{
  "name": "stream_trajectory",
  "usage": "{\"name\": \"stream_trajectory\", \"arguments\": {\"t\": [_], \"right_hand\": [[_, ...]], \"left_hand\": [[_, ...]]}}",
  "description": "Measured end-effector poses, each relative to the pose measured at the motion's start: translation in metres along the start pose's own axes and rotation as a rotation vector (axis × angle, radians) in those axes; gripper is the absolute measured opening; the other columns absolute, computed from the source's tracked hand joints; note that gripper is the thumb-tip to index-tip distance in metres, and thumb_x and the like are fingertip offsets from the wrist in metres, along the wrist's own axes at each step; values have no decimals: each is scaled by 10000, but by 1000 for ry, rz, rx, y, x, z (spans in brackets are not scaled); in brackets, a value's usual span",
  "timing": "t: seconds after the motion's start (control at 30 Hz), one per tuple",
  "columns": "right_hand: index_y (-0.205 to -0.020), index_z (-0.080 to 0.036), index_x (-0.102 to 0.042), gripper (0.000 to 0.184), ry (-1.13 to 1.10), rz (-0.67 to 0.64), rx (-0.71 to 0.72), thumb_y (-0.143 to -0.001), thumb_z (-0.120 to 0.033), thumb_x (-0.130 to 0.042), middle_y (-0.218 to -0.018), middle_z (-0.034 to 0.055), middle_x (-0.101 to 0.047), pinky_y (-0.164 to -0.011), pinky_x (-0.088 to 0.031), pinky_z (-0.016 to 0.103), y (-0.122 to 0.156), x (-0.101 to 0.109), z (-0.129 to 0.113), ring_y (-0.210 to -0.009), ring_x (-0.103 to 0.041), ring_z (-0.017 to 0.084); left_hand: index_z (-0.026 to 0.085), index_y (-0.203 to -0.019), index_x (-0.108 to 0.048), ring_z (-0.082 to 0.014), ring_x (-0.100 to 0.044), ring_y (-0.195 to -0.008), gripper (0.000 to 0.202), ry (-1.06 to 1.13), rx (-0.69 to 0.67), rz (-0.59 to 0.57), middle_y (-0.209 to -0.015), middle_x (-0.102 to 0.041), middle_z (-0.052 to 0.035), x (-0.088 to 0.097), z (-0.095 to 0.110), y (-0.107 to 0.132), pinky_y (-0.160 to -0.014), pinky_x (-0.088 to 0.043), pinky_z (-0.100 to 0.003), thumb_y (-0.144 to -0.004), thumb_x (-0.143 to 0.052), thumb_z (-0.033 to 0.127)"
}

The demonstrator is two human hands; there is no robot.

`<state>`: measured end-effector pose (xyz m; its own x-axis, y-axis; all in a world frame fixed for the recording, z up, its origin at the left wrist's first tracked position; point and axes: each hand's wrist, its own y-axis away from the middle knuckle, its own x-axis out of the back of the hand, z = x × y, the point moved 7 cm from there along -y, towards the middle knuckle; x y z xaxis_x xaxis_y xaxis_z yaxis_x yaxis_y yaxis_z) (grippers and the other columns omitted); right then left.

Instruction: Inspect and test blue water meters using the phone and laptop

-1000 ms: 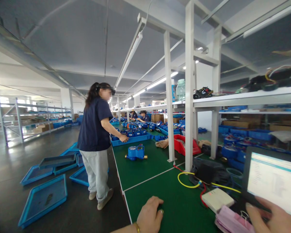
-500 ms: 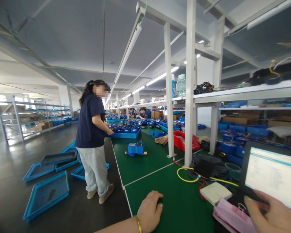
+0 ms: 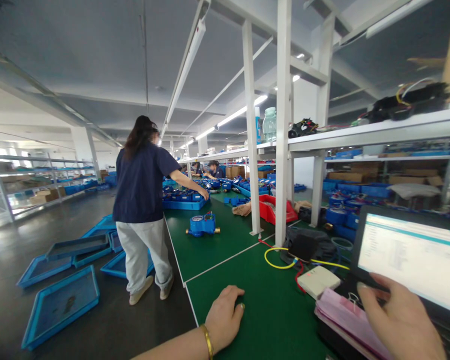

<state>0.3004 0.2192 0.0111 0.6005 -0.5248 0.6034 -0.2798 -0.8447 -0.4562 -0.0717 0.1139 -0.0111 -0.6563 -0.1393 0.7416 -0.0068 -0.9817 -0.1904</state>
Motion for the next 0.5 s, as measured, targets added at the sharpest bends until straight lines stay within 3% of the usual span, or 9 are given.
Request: {"name": "stream_trajectory", "arguments": {"t": [0.1, 0.27, 0.5], "right_hand": [[-1162, -171, -504, 641, -58, -52, -94, -752, -640, -351, -996, 231, -623, -869, -468, 518, 9, 12, -22, -1033, -552, 404], [-964, -265, -497, 462, -96, -14, -120, -685, -623, -412, -896, 201, -621, -779, -478, 550, 16, 23, -33, -915, -580, 418], [-1151, -123, -525, 674, -20, -13, -95, -755, -632, -326, -1005, 224, -624, -845, -483, 523, 21, 28, -44, -973, -587, 405]], "left_hand": [[130, -1181, -570, -214, -507, -1167, 398, -3, -9, -3, -1233, -562, -102, -1, 0, -1, -1067, -371, -340, -816, -423, 191], [140, -1181, -569, -207, -511, -1159, 392, -8, -17, -2, -1225, -563, -95, -2, 0, -1, -1061, -380, -337, -823, -419, 199], [117, -1202, -550, -220, -484, -1190, 411, -11, -30, -15, -1251, -544, -112, -1, 2, -3, -1085, -358, -358, -831, -394, 199]]}}
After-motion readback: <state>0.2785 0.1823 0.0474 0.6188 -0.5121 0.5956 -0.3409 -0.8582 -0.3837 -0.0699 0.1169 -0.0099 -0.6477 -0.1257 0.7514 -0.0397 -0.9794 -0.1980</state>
